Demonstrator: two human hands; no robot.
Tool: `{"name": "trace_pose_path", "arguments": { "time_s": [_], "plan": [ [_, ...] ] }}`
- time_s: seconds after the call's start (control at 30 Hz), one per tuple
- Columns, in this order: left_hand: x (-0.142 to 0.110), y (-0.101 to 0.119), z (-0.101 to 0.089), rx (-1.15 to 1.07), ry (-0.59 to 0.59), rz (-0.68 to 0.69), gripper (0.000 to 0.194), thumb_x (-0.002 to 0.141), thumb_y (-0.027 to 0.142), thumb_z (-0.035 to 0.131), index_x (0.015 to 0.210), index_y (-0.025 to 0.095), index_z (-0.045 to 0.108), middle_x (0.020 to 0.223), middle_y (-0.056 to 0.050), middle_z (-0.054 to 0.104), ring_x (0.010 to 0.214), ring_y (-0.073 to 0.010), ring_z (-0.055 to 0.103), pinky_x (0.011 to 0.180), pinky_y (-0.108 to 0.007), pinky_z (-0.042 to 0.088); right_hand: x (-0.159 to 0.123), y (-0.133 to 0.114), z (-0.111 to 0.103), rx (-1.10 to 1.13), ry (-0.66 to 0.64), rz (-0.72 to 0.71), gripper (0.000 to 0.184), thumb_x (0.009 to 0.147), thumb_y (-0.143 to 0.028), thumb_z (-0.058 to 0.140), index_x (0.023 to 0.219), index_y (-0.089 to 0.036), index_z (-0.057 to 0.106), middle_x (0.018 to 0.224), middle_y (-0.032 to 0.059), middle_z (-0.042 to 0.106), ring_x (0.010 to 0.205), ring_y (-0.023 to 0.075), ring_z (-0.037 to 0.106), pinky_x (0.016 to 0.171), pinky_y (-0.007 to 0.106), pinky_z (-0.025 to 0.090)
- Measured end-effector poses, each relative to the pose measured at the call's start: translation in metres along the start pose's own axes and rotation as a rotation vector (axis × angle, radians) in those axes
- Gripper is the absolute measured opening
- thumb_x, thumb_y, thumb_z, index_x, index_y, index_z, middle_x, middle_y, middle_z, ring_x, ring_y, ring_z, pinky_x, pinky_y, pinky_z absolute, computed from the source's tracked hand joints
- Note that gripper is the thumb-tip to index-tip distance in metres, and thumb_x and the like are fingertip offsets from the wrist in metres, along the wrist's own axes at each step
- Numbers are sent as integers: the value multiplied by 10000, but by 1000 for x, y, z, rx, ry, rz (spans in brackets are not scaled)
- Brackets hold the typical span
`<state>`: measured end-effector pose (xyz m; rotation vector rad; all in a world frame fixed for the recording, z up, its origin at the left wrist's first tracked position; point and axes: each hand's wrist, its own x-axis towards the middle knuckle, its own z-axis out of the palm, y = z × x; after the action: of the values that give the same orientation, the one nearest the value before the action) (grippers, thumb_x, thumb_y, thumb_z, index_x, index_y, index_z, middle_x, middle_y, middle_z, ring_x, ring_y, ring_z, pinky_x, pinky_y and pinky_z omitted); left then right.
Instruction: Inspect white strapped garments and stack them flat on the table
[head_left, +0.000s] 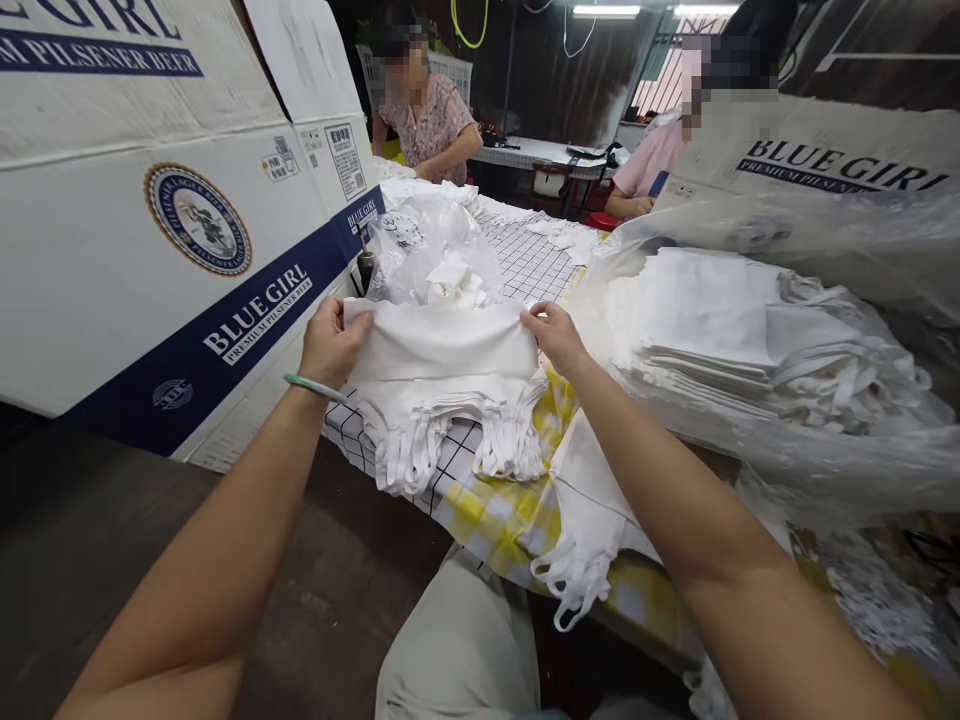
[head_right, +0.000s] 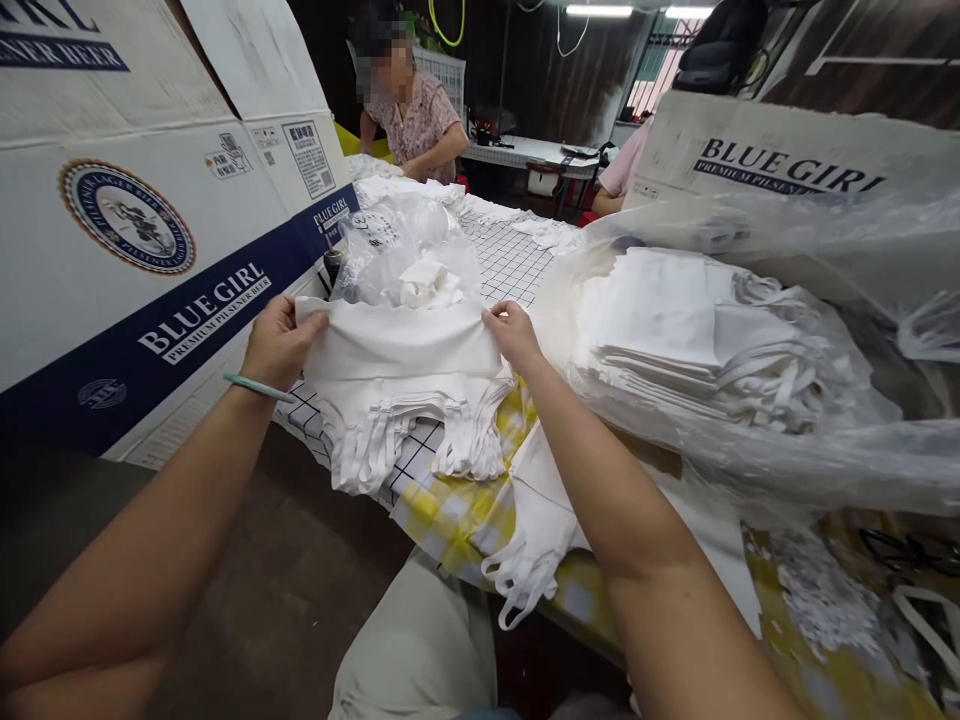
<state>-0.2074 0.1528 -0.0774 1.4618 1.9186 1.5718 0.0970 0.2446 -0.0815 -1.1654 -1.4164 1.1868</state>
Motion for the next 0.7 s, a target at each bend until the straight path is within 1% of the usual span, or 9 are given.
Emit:
{"name": "trace_pose_path", "arguments": {
  "time_s": [0.1, 0.17, 0.23, 0.3, 0.4, 0.47, 0.53, 0.63, 0.7],
  "plan": [
    [-6, 17, -12, -259, -10, -20, 184, 746, 217, 638, 894, 142, 561, 740, 5, 610, 627, -100, 507, 565, -209, 423, -12, -18, -6, 112, -20, -137, 342, 674, -431, 712, 875, -200, 560, 660, -45, 593, 588, 96, 512, 553, 222, 413],
    [-10, 30, -21, -352, -12, 15, 134, 735, 193, 651, 840, 126, 599, 718, 7, 611, 614, -88, 504, 556, -197, 414, -21, -34, -10, 147, -2, -215, 371, 671, -467, 721, 877, -188, 588, 707, -27, 616, 652, 107, 555, 611, 238, 451],
    [-14, 45, -30, -444, -7, 74, 137, 725, 202, 682, 816, 115, 629, 719, 4, 619, 621, -82, 508, 571, -194, 423, -32, -54, -15, 158, 31, -288, 380, 694, -508, 706, 868, -193, 585, 709, -26, 609, 669, 112, 568, 617, 240, 461],
    [-18, 63, -39, -532, -17, 111, 182, 716, 237, 718, 829, 116, 640, 717, 5, 621, 620, -82, 514, 582, -202, 441, -46, -74, -23, 153, 71, -374, 393, 732, -550, 672, 897, -211, 558, 703, -31, 592, 666, 115, 575, 585, 231, 454],
    [-28, 97, -48, -604, -60, 138, 211, 708, 273, 747, 791, 129, 618, 648, 25, 575, 577, -70, 486, 560, -195, 442, -75, -104, -42, 107, 136, -557, 397, 798, -586, 600, 974, -240, 517, 777, -26, 585, 733, 119, 596, 577, 216, 444],
    [-39, 123, -50, -639, -107, 168, 219, 702, 272, 752, 748, 128, 593, 617, 32, 541, 558, -60, 466, 544, -180, 428, -102, -121, -60, 47, 183, -678, 382, 836, -590, 550, 1011, -254, 501, 849, -21, 582, 796, 118, 600, 596, 214, 443],
    [-56, 148, -49, -682, -169, 208, 222, 699, 266, 748, 767, 119, 596, 650, 20, 554, 600, -70, 508, 582, -190, 451, -135, -133, -81, -20, 238, -750, 354, 862, -578, 521, 1019, -263, 492, 879, -23, 577, 814, 113, 594, 604, 215, 435],
    [-89, 178, -39, -721, -274, 261, 229, 718, 256, 724, 846, 97, 619, 738, -2, 593, 791, -140, 614, 740, -287, 503, -193, -141, -117, -114, 331, -749, 312, 872, -549, 533, 988, -265, 483, 826, -34, 567, 752, 104, 573, 588, 217, 413],
    [-112, 188, -28, -734, -365, 269, 238, 733, 254, 709, 885, 89, 629, 770, -10, 609, 903, -190, 631, 811, -360, 502, -234, -138, -141, -153, 396, -707, 303, 856, -530, 572, 961, -260, 483, 768, -41, 550, 690, 98, 547, 572, 218, 399]
  ]
}}
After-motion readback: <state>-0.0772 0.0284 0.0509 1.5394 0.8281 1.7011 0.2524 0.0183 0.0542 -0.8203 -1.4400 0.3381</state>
